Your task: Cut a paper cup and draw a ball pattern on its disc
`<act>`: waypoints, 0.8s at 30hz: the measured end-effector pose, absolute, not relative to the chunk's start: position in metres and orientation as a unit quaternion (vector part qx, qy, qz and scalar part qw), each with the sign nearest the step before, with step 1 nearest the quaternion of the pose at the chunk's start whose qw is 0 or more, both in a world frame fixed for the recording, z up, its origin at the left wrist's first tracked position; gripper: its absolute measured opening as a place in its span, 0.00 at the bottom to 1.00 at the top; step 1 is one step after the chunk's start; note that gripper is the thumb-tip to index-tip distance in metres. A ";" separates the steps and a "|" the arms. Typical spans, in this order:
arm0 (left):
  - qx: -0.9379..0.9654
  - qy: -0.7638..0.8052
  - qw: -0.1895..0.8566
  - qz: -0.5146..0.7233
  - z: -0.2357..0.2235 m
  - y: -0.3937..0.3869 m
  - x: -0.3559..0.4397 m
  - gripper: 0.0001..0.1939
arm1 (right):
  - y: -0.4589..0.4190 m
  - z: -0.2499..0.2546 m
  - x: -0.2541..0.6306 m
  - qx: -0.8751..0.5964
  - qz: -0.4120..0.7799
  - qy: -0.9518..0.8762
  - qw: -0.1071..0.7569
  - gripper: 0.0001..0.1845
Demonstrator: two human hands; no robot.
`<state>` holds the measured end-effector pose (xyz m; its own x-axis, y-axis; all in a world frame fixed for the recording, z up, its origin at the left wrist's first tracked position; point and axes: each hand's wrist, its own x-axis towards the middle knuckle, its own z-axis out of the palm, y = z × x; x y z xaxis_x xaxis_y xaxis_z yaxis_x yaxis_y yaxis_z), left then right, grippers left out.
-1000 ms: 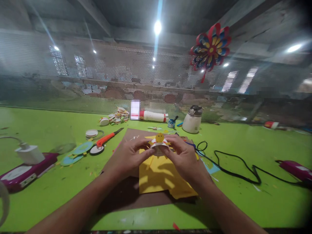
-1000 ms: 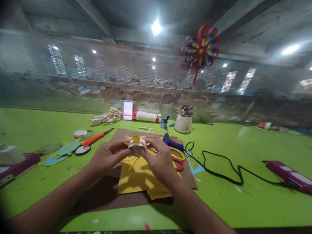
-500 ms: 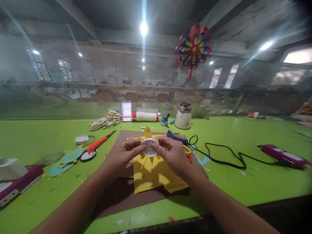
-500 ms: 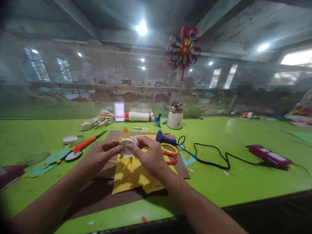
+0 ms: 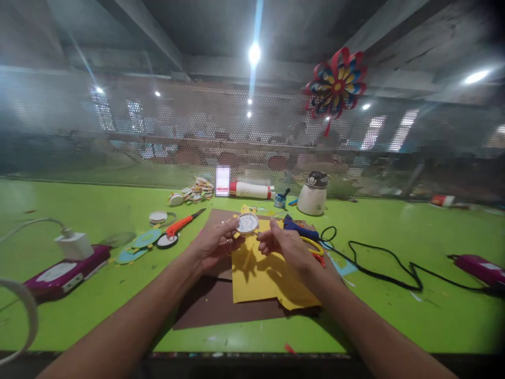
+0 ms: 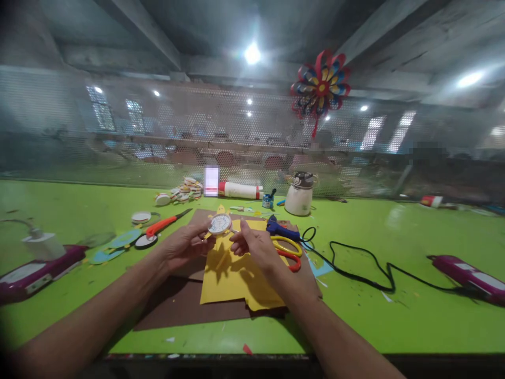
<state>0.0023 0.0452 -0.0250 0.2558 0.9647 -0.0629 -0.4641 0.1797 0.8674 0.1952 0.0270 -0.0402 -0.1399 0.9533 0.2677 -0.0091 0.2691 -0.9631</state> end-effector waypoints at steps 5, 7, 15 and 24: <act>0.350 0.351 0.697 0.518 -0.023 0.046 0.001 0.05 | 0.031 -0.042 0.195 -0.418 0.425 -0.611 0.521 0.34; 0.342 0.357 0.696 0.520 -0.022 0.048 0.000 0.05 | 0.033 -0.043 0.196 -0.431 0.404 -0.617 0.520 0.34; 0.325 0.378 0.687 0.528 -0.031 0.063 -0.008 0.06 | 0.034 -0.051 0.197 -0.461 0.270 -0.689 0.489 0.27; 0.313 0.417 0.675 0.522 -0.037 0.074 -0.018 0.12 | 0.025 -0.046 0.193 -0.463 0.179 -0.747 0.443 0.21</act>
<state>-0.0180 0.0736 -0.0369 0.1072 0.9659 -0.2356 -0.4442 0.2585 0.8578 0.1931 0.0251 -0.0463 -0.1789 0.8505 0.4946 0.5332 0.5063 -0.6778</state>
